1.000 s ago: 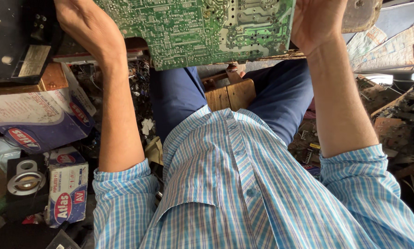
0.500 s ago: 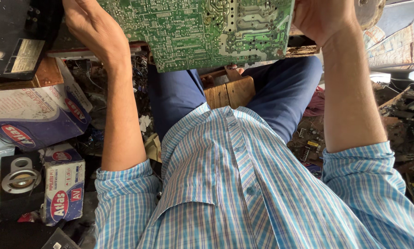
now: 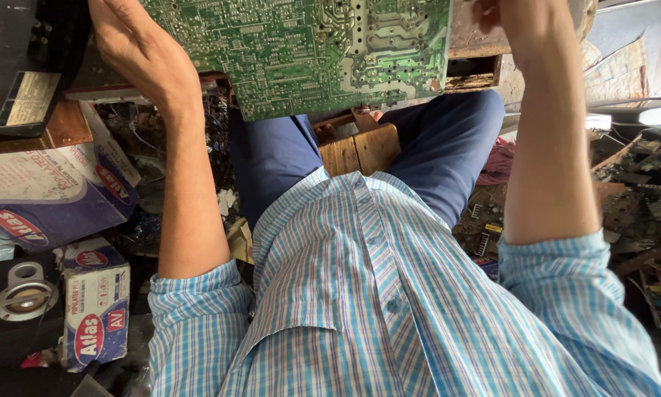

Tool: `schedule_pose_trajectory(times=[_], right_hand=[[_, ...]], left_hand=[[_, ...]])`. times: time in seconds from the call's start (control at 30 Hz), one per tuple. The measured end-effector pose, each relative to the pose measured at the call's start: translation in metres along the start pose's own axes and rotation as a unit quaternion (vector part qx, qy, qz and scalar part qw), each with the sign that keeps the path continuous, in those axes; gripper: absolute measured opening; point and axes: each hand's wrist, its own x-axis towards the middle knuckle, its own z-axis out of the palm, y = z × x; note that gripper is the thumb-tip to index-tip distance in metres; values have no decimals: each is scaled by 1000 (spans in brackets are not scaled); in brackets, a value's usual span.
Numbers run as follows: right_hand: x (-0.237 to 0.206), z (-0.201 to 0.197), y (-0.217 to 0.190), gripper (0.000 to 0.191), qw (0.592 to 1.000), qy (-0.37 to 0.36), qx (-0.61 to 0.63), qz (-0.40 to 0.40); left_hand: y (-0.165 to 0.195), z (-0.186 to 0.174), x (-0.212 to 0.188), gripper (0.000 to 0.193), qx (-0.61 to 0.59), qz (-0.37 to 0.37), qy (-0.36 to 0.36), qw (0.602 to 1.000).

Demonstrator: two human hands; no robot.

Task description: The person sits on the floor of a cluttered electronics workshop and works on circuit boards. They remove a black cylindrical component from a green circuit board by hand, sort through boards and parts in a wooden tray, brush dust off a large board with a brush, and then solder the board using a soldering iron.

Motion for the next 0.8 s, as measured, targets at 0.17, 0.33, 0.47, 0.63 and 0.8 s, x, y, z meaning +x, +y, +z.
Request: schedule_pose_trajectory(times=[0.17,0.33,0.47,0.63,0.8], right_hand=[[-75,5,-30,39,993,57,63,-79],[-137,21,-42,48,998,69,3,-3],[-160,29,-50,46,998,66,-2,18],[-158,44,-73,57,989,13,-143,-15],[-133,69,-90,81,967,-23,-241,-80]], left_hand=[[-8,-3,-1,53,-27,-2,-21,999],[-14,-21,6,49,-50,-28,-76,995],[-16,-39,14,49,-45,1,-117,992],[-23,-40,21,50,-127,-44,-79,988],[-31,-38,21,58,-153,-25,-35,987]])
